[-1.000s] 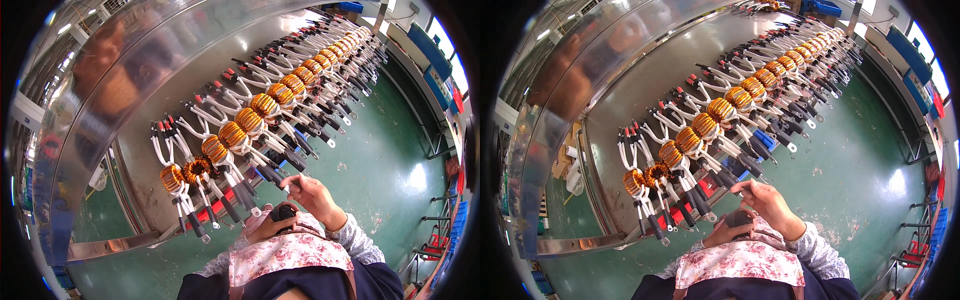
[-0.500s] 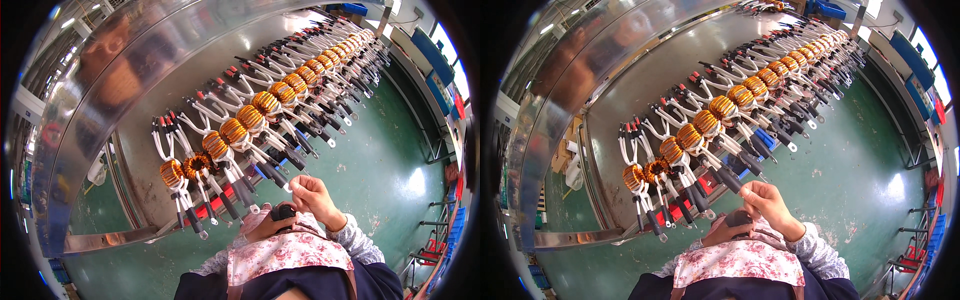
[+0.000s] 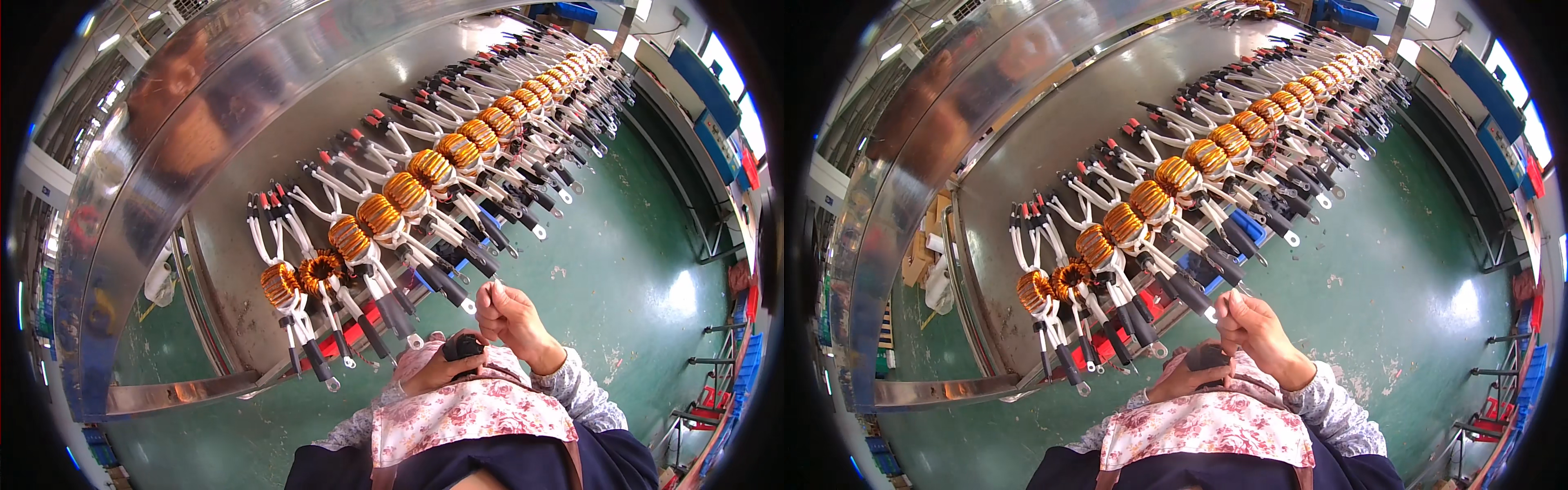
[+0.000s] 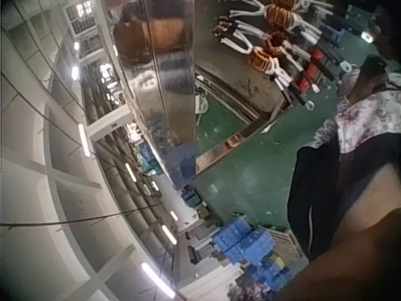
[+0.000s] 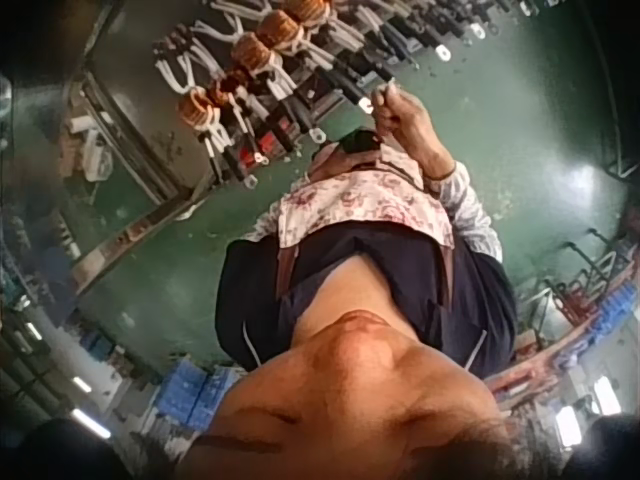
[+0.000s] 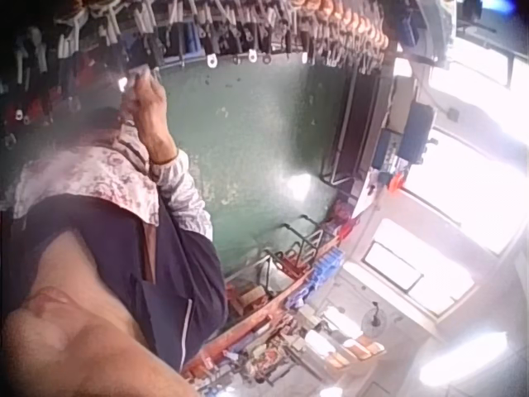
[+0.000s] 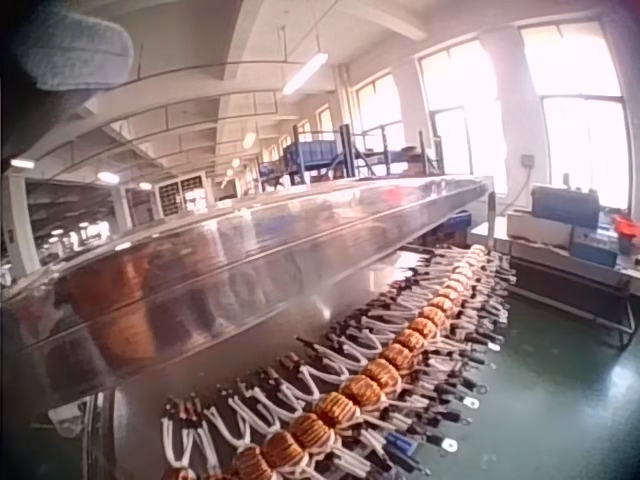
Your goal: The person is assembling electrical components on a factory line. They repeatedly pick up small black cylindrical parts and attach them to the ends of copper-wound coils mounted on a rack. The person handles the components one by one, sliding the black parts onto the white insulated leads of the coils.
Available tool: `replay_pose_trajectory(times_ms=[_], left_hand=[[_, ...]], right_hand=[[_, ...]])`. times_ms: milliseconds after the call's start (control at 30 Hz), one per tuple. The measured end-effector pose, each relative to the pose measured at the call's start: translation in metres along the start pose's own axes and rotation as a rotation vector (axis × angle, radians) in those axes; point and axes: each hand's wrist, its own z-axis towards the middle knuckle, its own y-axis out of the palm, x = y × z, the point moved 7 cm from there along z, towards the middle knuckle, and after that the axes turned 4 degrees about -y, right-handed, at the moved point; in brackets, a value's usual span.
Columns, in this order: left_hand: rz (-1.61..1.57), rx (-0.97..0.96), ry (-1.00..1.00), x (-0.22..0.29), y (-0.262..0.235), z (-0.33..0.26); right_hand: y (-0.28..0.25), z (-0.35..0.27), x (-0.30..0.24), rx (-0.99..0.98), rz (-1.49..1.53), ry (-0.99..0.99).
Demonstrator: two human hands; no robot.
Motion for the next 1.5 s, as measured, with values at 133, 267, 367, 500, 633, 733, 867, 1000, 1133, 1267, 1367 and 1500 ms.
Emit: replay_pose_trajectory(times_ms=[133,267,367,500,633,733,867,1000,1133,1267,1367,1500], left_hand=[[0.025,0.024,-0.024,-0.001,0.0,0.0],[0.08,0.009,0.0,-0.005,-0.003,0.001],[0.107,0.054,-0.024,0.001,-0.001,-0.002],[0.186,0.059,-0.043,-0.003,-0.009,-0.004],[0.136,0.049,-0.049,0.002,-0.005,-0.006],[0.146,0.057,-0.052,0.001,-0.009,-0.008],[0.045,0.031,-0.017,-0.001,-0.008,-0.007],[0.044,0.026,-0.02,0.0,-0.008,-0.006],[0.065,-0.012,0.018,0.004,-0.005,-0.003],[0.095,-0.052,0.027,0.0,-0.005,0.0],[0.068,-0.055,0.009,0.004,-0.001,0.0],[0.096,-0.042,-0.031,0.009,0.003,-0.001]], right_hand=[[0.003,-0.005,-0.002,-0.002,-0.236,-0.083],[0.01,-0.001,0.0,0.029,-0.228,-0.098],[0.012,0.002,0.001,0.052,-0.173,-0.048],[0.016,0.0,0.006,-0.017,-0.053,0.005],[0.012,0.004,0.011,-0.054,-0.039,0.001],[0.017,0.007,0.005,-0.046,-0.03,-0.001],[0.017,0.006,0.006,0.008,-0.034,0.013],[0.016,0.004,0.005,0.001,-0.049,0.012],[0.012,0.004,0.004,0.003,-0.075,-0.005],[0.017,0.004,-0.003,0.006,-0.015,-0.019],[0.015,0.004,-0.001,0.049,0.004,-0.064],[0.01,0.006,0.004,0.009,0.036,-0.101]])
